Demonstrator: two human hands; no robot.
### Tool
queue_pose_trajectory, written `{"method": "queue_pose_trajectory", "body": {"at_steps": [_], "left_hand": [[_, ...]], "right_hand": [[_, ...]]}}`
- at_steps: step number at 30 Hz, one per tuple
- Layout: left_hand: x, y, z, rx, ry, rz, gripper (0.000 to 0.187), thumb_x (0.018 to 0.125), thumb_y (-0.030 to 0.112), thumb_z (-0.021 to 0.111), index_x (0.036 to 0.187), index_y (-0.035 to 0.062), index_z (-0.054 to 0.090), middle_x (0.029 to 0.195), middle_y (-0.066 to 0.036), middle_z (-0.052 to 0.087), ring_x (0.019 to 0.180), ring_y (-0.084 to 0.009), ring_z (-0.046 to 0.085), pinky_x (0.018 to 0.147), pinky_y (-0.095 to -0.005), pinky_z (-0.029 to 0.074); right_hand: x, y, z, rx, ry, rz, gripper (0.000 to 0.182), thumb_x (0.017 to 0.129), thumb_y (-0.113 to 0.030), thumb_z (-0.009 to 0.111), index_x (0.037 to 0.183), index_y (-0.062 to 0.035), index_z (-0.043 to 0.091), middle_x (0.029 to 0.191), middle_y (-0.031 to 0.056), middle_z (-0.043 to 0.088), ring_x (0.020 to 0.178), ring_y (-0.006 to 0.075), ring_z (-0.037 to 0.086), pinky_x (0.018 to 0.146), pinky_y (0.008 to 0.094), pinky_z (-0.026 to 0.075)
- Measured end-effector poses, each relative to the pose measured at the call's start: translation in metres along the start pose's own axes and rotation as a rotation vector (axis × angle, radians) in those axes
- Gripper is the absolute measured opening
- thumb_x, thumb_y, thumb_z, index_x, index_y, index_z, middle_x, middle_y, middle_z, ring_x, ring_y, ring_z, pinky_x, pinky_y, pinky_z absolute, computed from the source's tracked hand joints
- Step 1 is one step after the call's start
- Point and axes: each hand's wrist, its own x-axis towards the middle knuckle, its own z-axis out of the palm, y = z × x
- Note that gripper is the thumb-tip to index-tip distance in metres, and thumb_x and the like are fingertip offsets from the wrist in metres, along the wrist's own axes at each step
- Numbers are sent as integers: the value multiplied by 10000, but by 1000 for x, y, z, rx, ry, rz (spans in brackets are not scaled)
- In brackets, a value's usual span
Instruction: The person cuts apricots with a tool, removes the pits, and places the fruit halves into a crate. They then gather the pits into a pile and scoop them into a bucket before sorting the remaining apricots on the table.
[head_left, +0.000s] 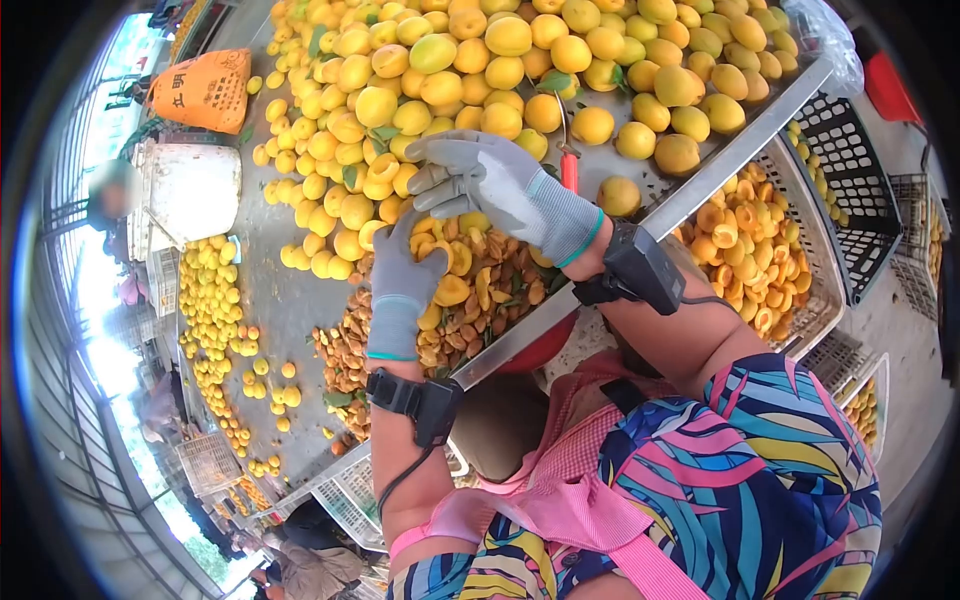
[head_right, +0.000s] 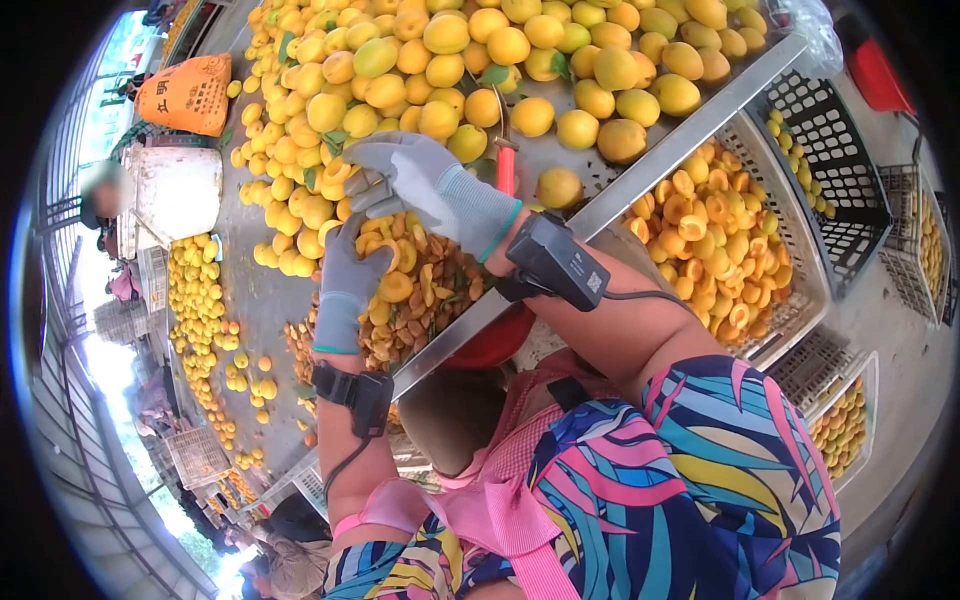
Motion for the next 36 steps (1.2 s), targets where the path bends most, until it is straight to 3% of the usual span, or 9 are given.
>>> {"method": "queue_pose_trajectory", "body": {"at_steps": [7, 9, 10, 12, 16, 22, 24, 28, 36], "left_hand": [[-12, -36, 4, -74, 106, 310, 592, 744, 128, 655, 1311, 132, 483, 1214, -165, 518, 1095, -339, 545, 881, -388, 481], [-21, -38, -5, -1090, 5, -145, 564, 784, 80, 610, 1323, 170, 471, 1231, -127, 540, 1108, -311, 543, 826, -369, 503], [-23, -50, -8, -1085, 10, -146, 564, 784, 80, 610, 1323, 170, 471, 1231, -127, 540, 1108, -311, 543, 826, -369, 503], [-25, -71, -19, -1897, -87, -162, 550, 817, 58, 566, 1346, 137, 437, 1282, -110, 522, 1134, -288, 531, 780, -327, 512], [-33, -50, -26, -2289, -97, -166, 552, 844, 123, 539, 1374, 97, 388, 1350, -124, 471, 1160, -303, 516, 783, -340, 494], [-35, -8, -20, -1949, -61, 47, 601, 805, 58, 516, 1386, 48, 363, 1333, -127, 472, 1151, -296, 512, 856, -364, 484], [-36, 21, -22, -1216, 173, 42, 624, 795, 16, 495, 1402, 46, 354, 1291, -128, 488, 1132, -260, 524, 898, -355, 473], [-38, 33, -17, -906, 172, 129, 671, 790, -53, 488, 1428, 9, 291, 1306, -143, 458, 1136, -209, 519, 944, -324, 454], [-44, 55, -12, -868, 302, 411, 777, 757, -59, 528, 1451, -7, 181, 1398, -218, 373, 1286, -269, 397, 1054, -371, 335]], "right_hand": [[4, -3, 0, 4, 53, 86, 322, 913, -287, 551, 1132, -53, 574, 936, 82, 637, 810, 186, 635, 707, 289, 504], [2, -1, 2, 13, 39, 71, 345, 906, -309, 558, 1140, -56, 571, 948, 90, 625, 813, 202, 630, 722, 300, 505], [2, 0, 3, 18, 33, 71, 345, 906, -309, 558, 1140, -56, 571, 948, 90, 625, 813, 202, 630, 722, 300, 505], [1, 5, 6, 12, 54, 80, 364, 900, -325, 560, 1149, -60, 569, 985, 93, 600, 811, 208, 620, 742, 315, 505], [-2, 27, 8, 49, 30, 155, 416, 902, -347, 547, 1215, -74, 528, 1093, 92, 535, 953, 227, 573, 803, 369, 492], [-13, 33, 19, 76, -3, 353, 448, 946, -354, 493, 1315, -102, 465, 1227, 91, 495, 1050, 238, 551, 901, 364, 484], [-20, 32, 21, 214, -119, 294, 461, 943, -372, 500, 1319, -107, 461, 1255, 77, 494, 1080, 221, 552, 900, 368, 487], [-26, 22, 29, 236, -113, 290, 459, 946, -379, 499, 1324, -121, 457, 1300, 61, 483, 1102, 200, 554, 909, 370, 485], [-8, 36, 18, 642, -166, 210, 392, 951, -336, 497, 1233, -64, 499, 1170, 56, 576, 1077, 193, 569, 873, 405, 503]]}}
